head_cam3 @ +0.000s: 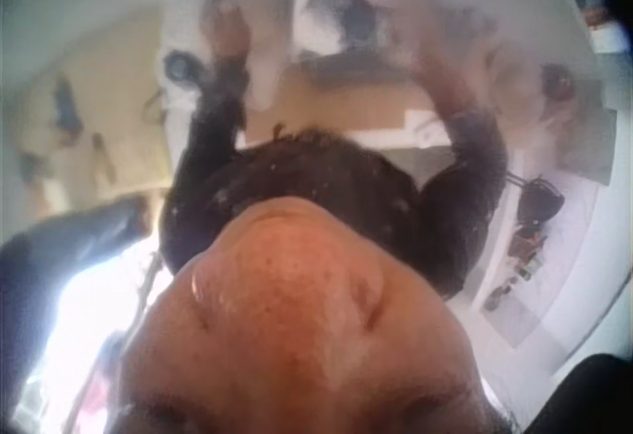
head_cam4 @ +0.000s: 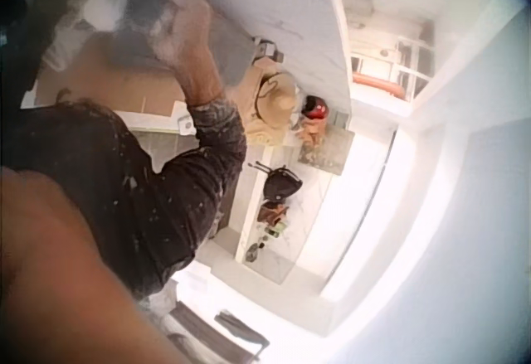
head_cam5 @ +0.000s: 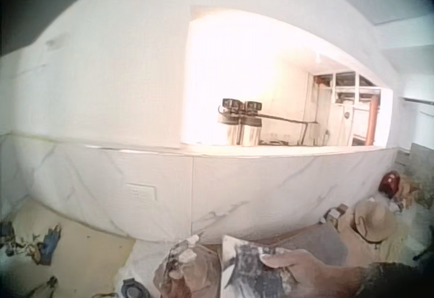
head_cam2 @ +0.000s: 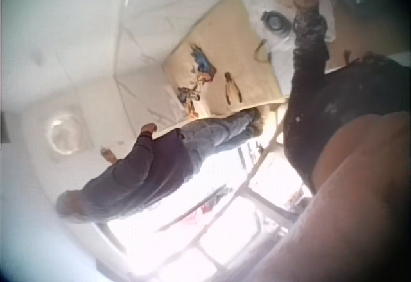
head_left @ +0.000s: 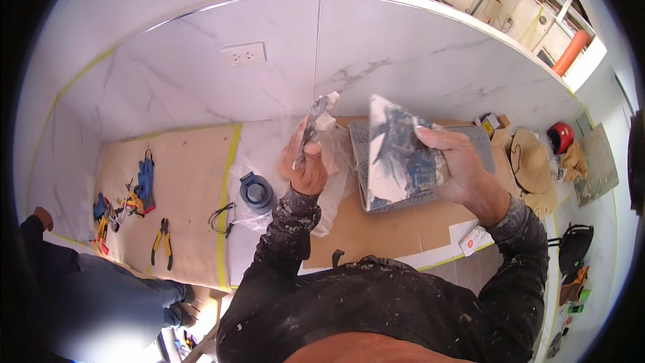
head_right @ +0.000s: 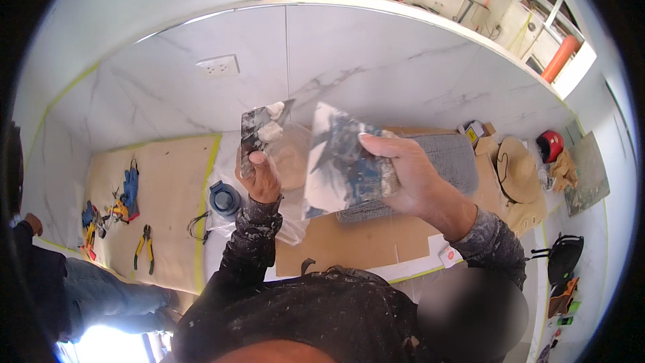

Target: The person applies grout to the joints between white marble-patterned wall tiles using a small trowel. They repeatedly scoop grout from a larger trowel and spread it along the upper horizontal seams near the ceiling. Another person works nearby on a ladder.

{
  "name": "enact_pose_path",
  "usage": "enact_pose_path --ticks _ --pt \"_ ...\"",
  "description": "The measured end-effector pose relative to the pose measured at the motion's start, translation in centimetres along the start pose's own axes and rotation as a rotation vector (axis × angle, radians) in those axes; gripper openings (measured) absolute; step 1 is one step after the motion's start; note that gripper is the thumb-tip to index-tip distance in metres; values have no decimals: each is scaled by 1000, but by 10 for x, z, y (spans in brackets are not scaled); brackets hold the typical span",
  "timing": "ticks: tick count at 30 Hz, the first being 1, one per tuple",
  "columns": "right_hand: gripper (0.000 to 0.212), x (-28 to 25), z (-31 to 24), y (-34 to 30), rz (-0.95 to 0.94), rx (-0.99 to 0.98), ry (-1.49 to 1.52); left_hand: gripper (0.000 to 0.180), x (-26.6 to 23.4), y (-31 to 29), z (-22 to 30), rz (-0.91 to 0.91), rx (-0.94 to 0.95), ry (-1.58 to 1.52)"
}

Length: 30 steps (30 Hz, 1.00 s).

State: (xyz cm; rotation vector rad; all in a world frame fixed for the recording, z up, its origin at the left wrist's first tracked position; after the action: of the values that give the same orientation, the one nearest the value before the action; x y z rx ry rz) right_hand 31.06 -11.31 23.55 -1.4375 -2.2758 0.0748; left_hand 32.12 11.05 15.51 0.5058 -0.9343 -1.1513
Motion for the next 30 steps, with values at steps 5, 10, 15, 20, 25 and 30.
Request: enact_pose_path --ticks 5,10,15,20,25,30 --pt "30 14 -24 -8 -27 -405 -653 44 22 8 17 -348 342 45" --pt "49 23 -80 -5 55 -838 -1391 51 9 2 5 -462 317 174" --pt "50 12 -208 72 515 -844 -1766 35 0 -45 -26 -329 -78 108" --pt "56 22 -268 251 370 -606 -2271 35 -9 -109 -47 -230 -588 -41" --pt "27 42 -276 353 404 -819 -2479 35 -28 -132 -56 -254 -704 -21" --pt "34 46 -253 389 142 -725 -2926 36 -45 -144 -64 -214 -762 -42"
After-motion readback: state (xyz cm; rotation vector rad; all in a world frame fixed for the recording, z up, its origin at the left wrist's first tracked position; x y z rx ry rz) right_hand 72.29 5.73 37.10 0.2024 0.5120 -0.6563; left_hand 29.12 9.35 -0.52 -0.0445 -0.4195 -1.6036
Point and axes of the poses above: each hand's wrist, its own y-axis towards the middle knuckle, its own x-axis out of the palm, z = x × y, the point moved 6 cm from there along y, towards the middle knuckle, and after that the axes turned 15 degrees about -y, right-handed, at the moved point
